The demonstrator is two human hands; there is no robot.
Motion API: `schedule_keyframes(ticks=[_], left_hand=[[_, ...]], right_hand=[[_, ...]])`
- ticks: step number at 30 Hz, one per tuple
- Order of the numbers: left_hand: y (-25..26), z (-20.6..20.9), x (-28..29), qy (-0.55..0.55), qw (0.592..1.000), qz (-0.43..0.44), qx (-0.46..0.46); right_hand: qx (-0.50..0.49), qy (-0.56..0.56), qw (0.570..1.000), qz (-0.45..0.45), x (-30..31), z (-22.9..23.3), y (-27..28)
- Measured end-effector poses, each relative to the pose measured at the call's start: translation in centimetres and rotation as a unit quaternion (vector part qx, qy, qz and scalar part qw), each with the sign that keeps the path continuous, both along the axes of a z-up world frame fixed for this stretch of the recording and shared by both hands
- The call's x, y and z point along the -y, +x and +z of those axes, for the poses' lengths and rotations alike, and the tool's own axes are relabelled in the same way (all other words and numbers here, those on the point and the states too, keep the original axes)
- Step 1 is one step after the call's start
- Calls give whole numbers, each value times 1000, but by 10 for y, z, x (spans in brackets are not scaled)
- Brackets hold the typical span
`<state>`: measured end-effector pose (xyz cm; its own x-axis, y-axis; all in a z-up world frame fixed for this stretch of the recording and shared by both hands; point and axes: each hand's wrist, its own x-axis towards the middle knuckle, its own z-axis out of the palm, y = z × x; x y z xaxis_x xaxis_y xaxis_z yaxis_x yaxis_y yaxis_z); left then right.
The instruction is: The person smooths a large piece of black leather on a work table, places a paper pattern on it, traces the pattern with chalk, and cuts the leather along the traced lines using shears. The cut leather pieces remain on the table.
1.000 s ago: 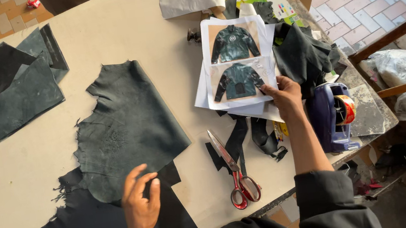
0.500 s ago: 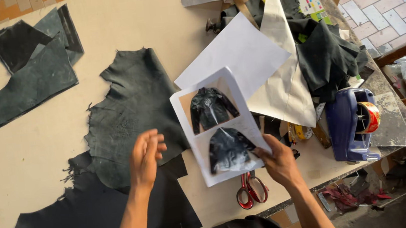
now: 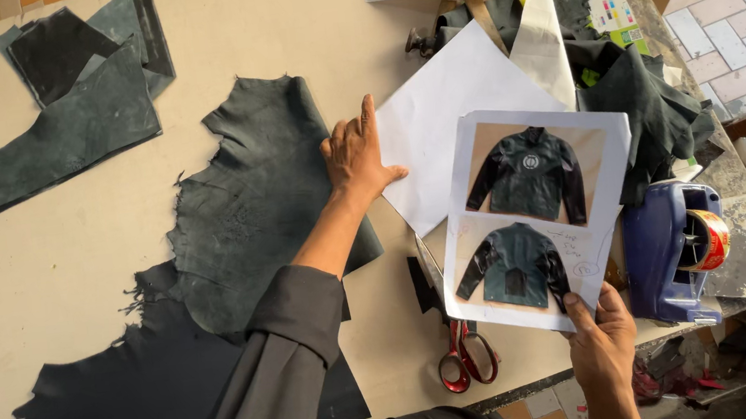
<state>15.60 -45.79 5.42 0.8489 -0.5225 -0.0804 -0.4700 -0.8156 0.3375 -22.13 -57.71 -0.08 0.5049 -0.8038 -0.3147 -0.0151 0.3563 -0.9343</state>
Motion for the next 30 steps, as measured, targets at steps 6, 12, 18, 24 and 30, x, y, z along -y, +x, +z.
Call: schedule_keyframes(ticks=[6, 12, 18, 24, 30], left_hand=[[-9, 16, -32, -134, 985, -58, -97], [-84, -4, -166, -380, 863, -34, -332], [-172, -46, -257, -529, 748, -11, -399], [-194, -34, -305, -419, 900, 39, -112], [-214, -28, -313, -512, 856, 69, -13]], right_hand=[[57, 97, 993, 17, -16, 2, 17], [-9, -22, 985, 171, -47, -1, 70], [-29, -22, 950, 309, -93, 15, 102], [22, -179, 905, 386, -140, 2, 94], [217, -20, 879, 424, -170, -27, 77]])
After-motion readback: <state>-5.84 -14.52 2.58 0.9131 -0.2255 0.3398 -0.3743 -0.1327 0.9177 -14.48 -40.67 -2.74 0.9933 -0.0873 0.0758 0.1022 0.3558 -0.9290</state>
